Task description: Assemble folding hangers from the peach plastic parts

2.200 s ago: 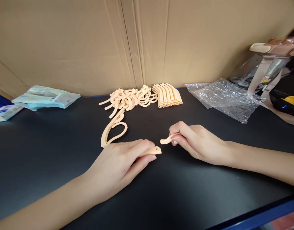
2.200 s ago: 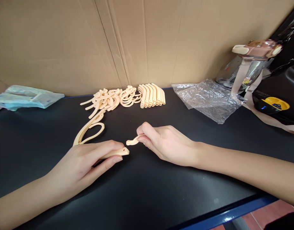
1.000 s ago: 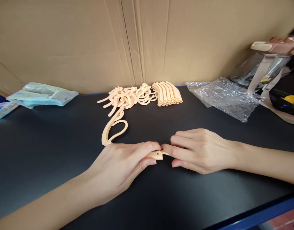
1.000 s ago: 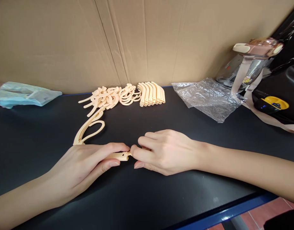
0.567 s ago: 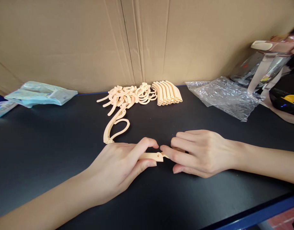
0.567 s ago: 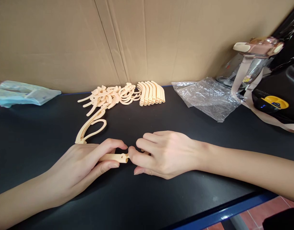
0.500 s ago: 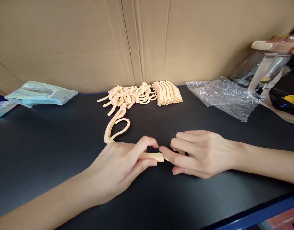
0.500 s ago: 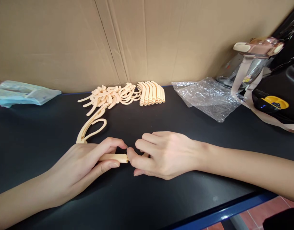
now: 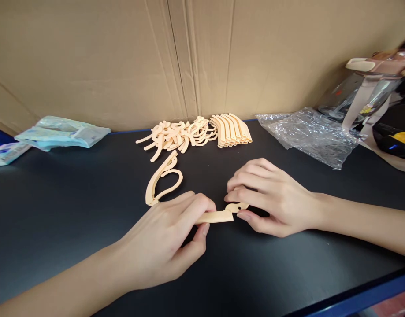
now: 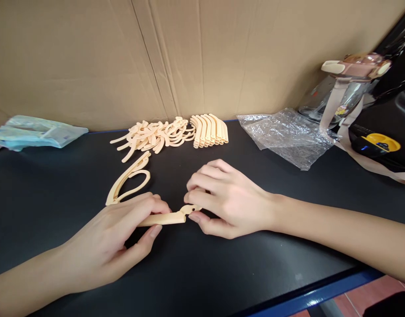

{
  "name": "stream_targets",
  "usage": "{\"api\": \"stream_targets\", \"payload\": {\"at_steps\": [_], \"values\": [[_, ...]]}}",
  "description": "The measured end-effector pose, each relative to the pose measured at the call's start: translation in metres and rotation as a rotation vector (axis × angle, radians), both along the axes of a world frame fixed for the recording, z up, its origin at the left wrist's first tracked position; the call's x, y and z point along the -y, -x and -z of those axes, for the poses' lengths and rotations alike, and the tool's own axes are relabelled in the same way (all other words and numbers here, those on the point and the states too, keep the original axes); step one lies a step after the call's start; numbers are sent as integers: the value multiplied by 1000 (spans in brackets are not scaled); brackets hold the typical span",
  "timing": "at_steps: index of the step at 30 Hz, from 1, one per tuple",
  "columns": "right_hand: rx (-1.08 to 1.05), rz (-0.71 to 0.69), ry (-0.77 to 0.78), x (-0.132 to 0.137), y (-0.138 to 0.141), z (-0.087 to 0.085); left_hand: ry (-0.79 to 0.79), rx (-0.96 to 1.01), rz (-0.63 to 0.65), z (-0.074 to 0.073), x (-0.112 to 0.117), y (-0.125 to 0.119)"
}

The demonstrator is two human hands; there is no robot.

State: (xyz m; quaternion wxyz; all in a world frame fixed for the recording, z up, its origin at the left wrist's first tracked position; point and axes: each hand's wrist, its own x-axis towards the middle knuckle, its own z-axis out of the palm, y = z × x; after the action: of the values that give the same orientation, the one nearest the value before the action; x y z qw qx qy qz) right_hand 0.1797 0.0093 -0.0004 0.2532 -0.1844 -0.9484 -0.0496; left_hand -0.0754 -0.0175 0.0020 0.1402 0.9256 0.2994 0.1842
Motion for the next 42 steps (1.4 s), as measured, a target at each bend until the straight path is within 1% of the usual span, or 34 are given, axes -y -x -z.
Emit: {"api": "stream_targets", "payload": {"at_steps": [4,6,10,13,16,19,22,24,25,28,30,32,34,36,42], "values": [[-32,67,-13,-2,-1,1,-104,0,60,1,1,-2],[-26,85,6,-4,-1,2,-177,4,88,1,1,-3],[-6,43,77,-5,0,3,-276,-13,102,2,3,-5],[30,-28,66,-4,1,2,-289,-1,106,1,3,-5],[79,-85,16,-1,1,2,-270,17,116,0,2,-5],[126,-117,-32,1,1,2,-250,20,123,0,1,-6],[130,-129,-32,2,2,2,-219,24,127,2,1,-5],[120,-126,-26,3,2,2,-242,38,73,2,0,-2],[115,-122,-22,4,3,3,-263,53,17,2,-1,0],[82,-96,4,4,3,4,-289,104,-230,1,-11,8],[47,-62,46,2,3,4,-236,137,-365,1,-20,14],[32,-11,104,1,2,5,-140,170,-437,1,-28,18],[36,43,151,-2,1,5,-64,193,-454,1,-32,20],[47,96,175,-4,0,5,-61,187,-445,1,-32,21],[28,221,210,-10,-3,9,-205,89,-310,4,-24,15]]}}
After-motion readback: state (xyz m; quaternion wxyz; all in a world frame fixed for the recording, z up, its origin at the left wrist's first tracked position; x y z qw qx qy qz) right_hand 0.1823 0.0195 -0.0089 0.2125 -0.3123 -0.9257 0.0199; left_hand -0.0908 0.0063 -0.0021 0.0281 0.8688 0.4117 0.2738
